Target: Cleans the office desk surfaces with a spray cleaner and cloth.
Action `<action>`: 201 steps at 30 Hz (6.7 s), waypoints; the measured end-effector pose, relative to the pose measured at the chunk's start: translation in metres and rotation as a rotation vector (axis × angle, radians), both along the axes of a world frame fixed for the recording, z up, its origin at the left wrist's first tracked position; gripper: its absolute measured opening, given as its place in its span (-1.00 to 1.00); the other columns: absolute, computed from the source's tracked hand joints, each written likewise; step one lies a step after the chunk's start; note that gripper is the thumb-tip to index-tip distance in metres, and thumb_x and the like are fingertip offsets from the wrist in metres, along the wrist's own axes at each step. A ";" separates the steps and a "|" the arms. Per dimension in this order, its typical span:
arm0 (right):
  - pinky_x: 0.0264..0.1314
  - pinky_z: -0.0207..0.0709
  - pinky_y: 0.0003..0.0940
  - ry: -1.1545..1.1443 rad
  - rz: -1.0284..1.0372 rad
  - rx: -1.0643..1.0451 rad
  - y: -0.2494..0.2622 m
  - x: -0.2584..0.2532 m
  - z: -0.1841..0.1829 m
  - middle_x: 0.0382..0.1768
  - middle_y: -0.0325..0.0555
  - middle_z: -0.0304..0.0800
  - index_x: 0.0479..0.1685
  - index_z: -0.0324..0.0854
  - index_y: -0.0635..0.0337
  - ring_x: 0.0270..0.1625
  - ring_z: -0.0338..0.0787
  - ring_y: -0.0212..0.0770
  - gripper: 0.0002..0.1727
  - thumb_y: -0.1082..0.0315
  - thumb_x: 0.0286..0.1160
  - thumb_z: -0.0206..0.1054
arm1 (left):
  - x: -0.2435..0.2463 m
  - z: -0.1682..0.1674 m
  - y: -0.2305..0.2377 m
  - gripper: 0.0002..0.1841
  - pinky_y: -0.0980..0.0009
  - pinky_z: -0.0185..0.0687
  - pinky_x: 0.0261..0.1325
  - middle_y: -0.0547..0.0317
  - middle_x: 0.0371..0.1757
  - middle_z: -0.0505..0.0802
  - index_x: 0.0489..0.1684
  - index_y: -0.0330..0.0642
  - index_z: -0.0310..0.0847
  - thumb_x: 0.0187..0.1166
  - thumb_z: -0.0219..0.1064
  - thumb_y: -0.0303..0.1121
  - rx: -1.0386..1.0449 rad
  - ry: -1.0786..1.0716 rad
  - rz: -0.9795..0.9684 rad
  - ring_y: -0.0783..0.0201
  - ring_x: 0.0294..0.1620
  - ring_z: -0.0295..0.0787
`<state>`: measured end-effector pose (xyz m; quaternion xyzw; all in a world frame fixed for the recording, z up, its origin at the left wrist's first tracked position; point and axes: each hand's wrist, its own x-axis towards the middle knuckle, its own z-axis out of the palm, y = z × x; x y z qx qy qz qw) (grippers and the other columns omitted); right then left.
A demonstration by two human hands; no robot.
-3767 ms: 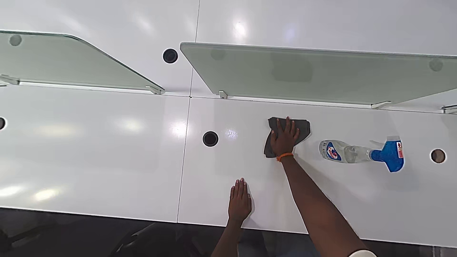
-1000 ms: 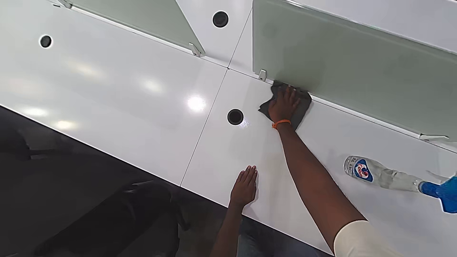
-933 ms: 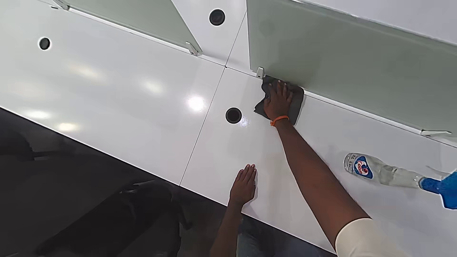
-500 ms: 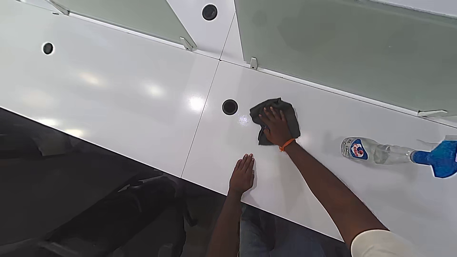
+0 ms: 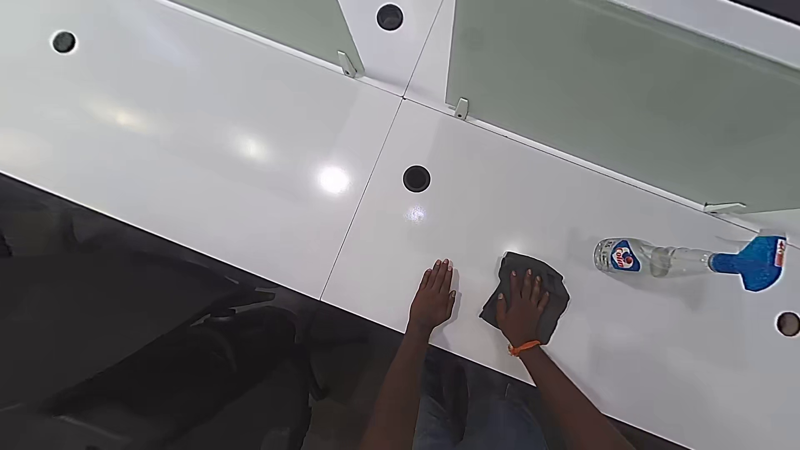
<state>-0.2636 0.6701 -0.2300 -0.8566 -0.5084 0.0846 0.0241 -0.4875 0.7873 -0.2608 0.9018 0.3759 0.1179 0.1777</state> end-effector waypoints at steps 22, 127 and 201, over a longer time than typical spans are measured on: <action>0.84 -0.15 0.35 0.391 1.726 -0.241 0.317 0.025 0.001 0.89 -0.31 0.08 0.77 0.31 -0.51 0.92 0.00 0.04 -0.23 -0.24 0.43 0.26 | 0.003 0.010 0.004 -0.20 0.01 0.07 0.81 -0.11 0.82 0.36 0.74 -0.35 0.26 0.74 -0.25 0.13 -0.015 0.052 0.110 -0.02 0.85 0.19; 0.81 -0.30 0.43 0.030 -0.111 -0.071 -0.176 0.017 0.002 0.87 0.11 0.05 0.85 0.20 -0.16 0.91 -0.03 0.21 -0.06 -0.40 0.42 -0.02 | 0.000 -0.005 0.004 -0.25 -0.08 0.04 0.81 -0.21 0.79 0.37 0.69 -0.36 0.36 0.69 -0.13 0.07 0.075 0.093 0.113 -0.16 0.84 0.17; 0.57 0.52 -0.21 1.630 0.611 -0.018 0.087 -0.294 0.039 0.19 0.10 0.83 0.05 0.72 0.44 0.37 0.74 -0.19 -0.56 0.40 0.56 -0.08 | -0.291 0.059 -0.099 -0.25 0.01 -0.01 0.91 -0.51 0.75 0.30 0.72 -0.59 0.14 0.83 -0.25 -0.01 -0.025 -0.436 0.863 -0.19 0.88 0.06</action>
